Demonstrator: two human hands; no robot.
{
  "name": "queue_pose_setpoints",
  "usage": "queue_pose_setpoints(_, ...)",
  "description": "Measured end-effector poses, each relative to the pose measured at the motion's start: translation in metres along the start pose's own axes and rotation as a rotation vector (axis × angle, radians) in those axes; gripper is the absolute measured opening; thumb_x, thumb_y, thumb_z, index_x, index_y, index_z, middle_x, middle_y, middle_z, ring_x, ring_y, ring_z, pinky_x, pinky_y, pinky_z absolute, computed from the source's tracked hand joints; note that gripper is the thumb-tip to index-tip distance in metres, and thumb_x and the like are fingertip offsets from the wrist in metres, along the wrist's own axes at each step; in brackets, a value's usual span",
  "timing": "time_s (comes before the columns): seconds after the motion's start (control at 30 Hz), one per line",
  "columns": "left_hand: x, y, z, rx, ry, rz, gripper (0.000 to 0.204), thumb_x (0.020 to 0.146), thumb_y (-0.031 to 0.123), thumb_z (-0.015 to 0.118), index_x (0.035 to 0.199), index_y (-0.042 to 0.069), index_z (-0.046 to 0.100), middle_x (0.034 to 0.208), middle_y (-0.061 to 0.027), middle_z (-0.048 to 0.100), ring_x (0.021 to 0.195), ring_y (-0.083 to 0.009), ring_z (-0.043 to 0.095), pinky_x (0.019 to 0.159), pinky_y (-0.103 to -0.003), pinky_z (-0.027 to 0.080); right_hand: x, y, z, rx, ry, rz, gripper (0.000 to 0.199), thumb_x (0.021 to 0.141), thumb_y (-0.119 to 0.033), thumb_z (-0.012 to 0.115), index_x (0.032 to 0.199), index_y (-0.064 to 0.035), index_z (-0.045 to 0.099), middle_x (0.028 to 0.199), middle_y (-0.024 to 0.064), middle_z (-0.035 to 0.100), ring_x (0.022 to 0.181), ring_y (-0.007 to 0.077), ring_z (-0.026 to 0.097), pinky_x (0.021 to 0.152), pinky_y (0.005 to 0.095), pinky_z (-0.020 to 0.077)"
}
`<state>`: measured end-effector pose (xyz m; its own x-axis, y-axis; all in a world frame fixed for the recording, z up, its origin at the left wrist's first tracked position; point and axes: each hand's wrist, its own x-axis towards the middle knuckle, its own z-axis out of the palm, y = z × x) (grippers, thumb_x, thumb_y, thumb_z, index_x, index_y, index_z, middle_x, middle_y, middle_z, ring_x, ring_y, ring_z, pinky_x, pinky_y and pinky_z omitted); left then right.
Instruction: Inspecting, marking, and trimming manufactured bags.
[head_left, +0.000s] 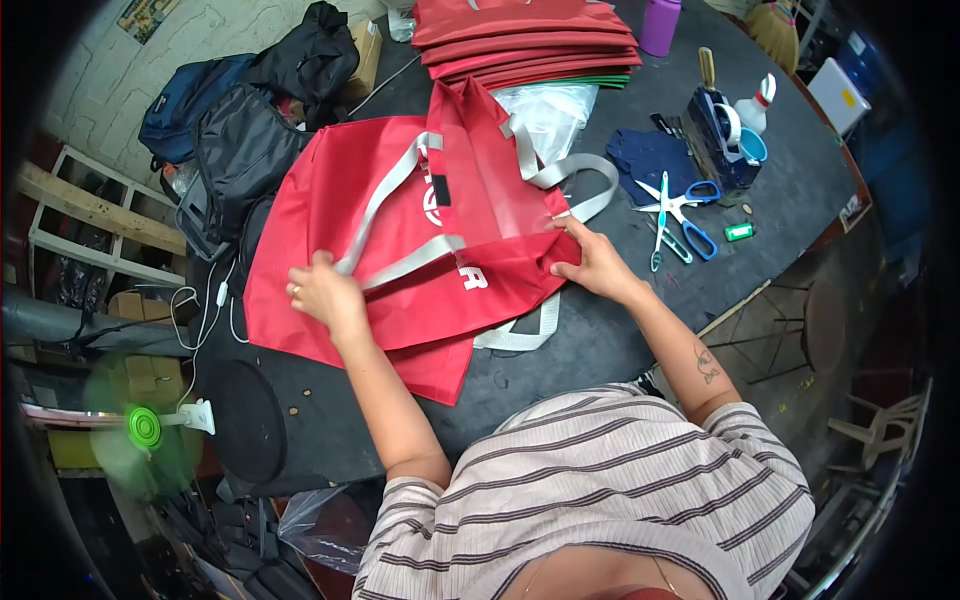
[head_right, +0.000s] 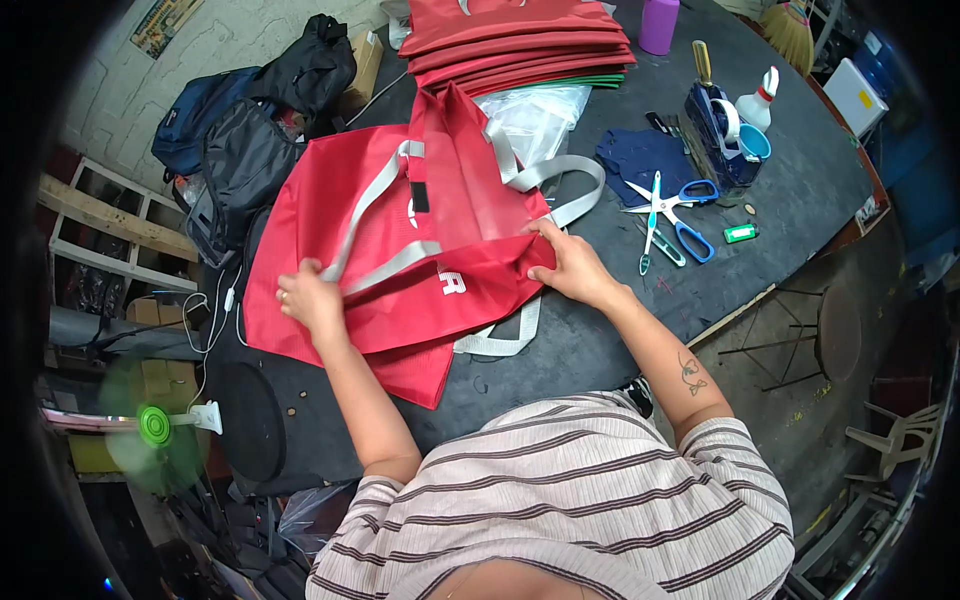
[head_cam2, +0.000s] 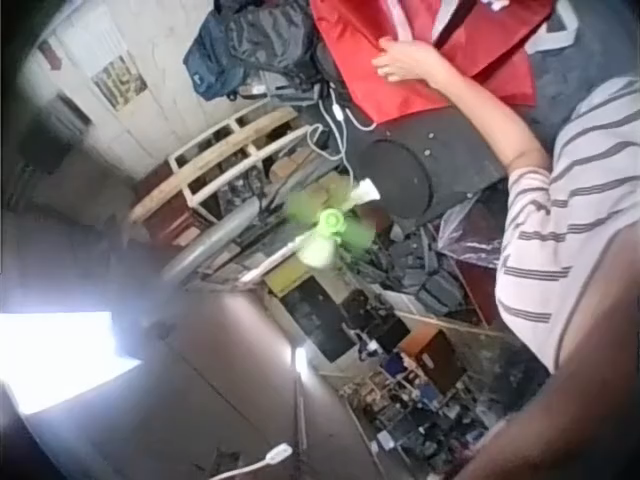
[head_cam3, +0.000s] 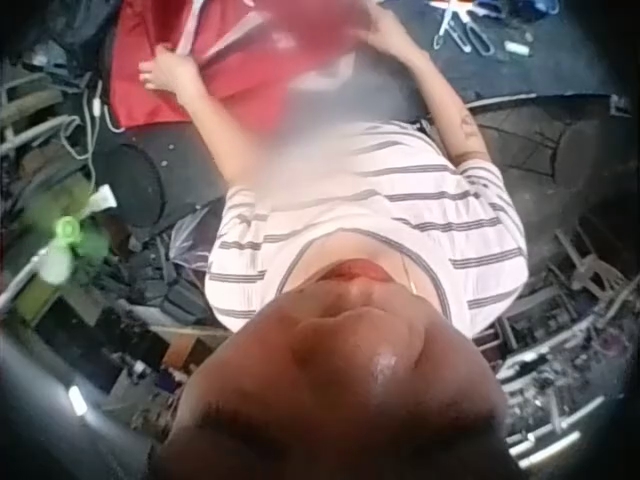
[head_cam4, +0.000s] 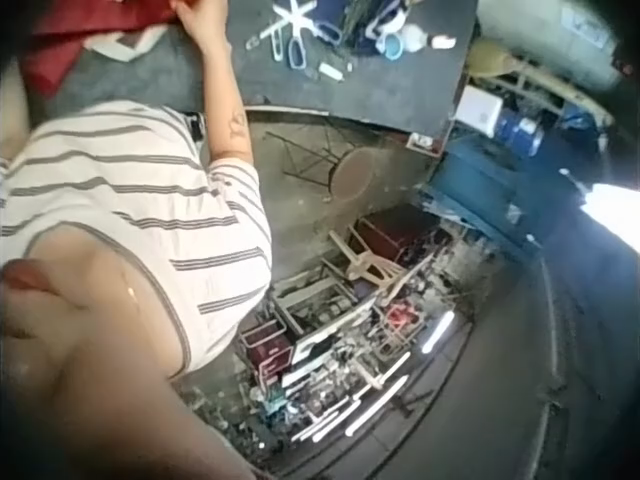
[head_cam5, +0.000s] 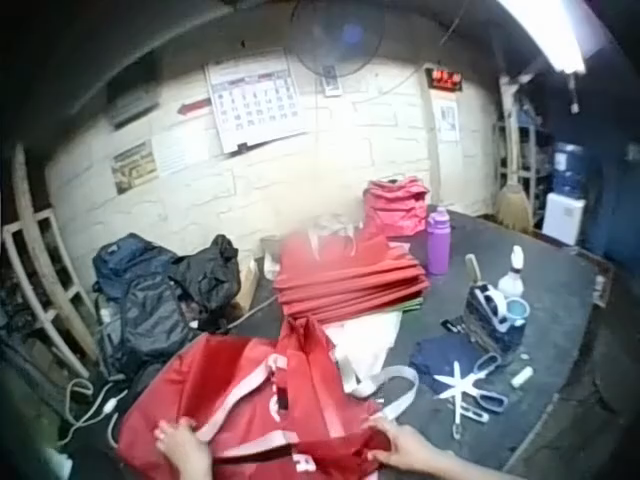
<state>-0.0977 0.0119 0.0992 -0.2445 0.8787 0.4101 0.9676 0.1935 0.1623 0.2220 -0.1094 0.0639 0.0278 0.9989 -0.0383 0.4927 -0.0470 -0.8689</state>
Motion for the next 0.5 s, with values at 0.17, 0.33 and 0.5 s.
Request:
queue_pose_setpoints(0.17,-0.048,0.087,-0.015,-0.587,0.170,0.788,0.048,0.071,0.005,0.063,0.119,0.007,0.055,0.133,-0.0147,0.044,0.131,-0.0363,0.031,0.109,-0.053,0.016,0.020,0.016,0.007,-0.149,0.263,-0.277,0.046,0.064,0.000,0.063,0.107,-0.0089,0.049,0.096,0.0156,0.061,0.081,0.0361,0.060,0.074,0.0428,0.0477)
queue_pose_setpoints(0.33,-0.084,0.152,-0.011,-0.760,-0.314,0.933,0.072,0.061,0.042,0.078,0.116,0.004,0.051,0.109,-0.0155,0.054,0.108,-0.0324,0.050,0.103,-0.050,0.026,0.041,0.004,-0.002,-0.367,0.391,-0.365,0.037,0.062,-0.006,0.063,0.098,-0.0054,0.055,0.082,0.0157,0.062,0.076,0.0346,0.060,0.070,0.0420,0.0458)
queue_pose_setpoints(0.5,-0.077,0.166,0.017,-0.743,-0.109,1.067,0.040,0.060,0.016,0.074,0.092,0.003,0.055,0.121,-0.0191,0.046,0.121,-0.0349,0.040,0.106,-0.047,0.027,0.040,0.034,-0.016,-0.375,0.557,-0.442,0.036,0.062,0.001,0.062,0.097,-0.0075,0.058,0.079,0.0082,0.058,0.080,0.0279,0.054,0.075,0.0377,0.0414)
